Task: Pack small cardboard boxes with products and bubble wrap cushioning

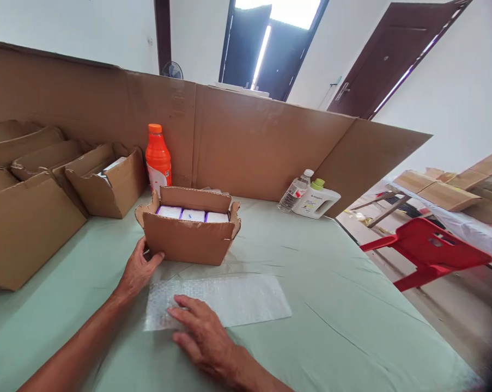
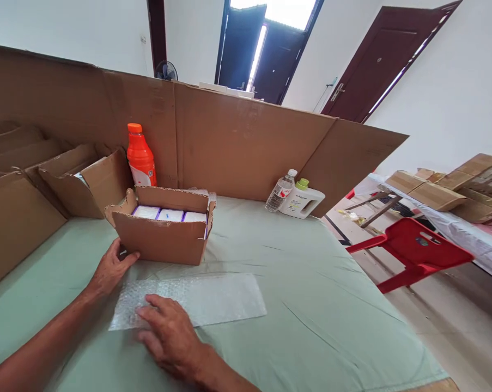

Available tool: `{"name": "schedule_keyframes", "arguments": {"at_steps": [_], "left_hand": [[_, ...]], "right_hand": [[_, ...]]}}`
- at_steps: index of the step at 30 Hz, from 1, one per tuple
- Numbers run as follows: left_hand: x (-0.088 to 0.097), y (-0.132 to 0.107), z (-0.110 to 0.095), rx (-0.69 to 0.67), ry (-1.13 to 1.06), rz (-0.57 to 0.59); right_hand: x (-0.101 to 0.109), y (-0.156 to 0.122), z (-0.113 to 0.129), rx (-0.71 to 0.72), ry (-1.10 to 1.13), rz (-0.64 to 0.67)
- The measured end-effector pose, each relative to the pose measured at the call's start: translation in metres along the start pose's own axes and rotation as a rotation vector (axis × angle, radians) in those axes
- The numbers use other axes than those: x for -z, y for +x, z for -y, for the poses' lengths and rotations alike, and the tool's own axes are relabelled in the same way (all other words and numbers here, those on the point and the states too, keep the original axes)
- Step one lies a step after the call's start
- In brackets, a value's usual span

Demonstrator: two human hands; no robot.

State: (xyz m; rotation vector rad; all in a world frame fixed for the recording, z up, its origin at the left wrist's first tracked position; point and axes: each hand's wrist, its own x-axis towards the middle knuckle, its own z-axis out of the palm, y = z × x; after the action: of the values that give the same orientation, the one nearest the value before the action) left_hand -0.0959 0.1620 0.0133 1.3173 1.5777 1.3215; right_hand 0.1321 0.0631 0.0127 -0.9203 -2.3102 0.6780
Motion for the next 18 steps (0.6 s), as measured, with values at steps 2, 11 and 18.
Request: {"name": "schedule_keyframes", "arguments": {"at_steps": [2, 11, 18], "left_hand": [[0.017, -0.007, -0.002, 0.01, 0.032, -0.013], [0.034, -0.003, 0.003, 0.005, 0.048, -0.033], [-0.003, 0.007, -0.016, -0.04, -0.017, 0.051]], "right_hand": [[0.005, 0.011, 0.008, 0.047, 0.014, 0.02], [0.078, 0.007, -0.076, -0.503, 0.05, -0.386], [0.082, 0.058, -0.093, -0.509, 0.094, -0.285]]}}
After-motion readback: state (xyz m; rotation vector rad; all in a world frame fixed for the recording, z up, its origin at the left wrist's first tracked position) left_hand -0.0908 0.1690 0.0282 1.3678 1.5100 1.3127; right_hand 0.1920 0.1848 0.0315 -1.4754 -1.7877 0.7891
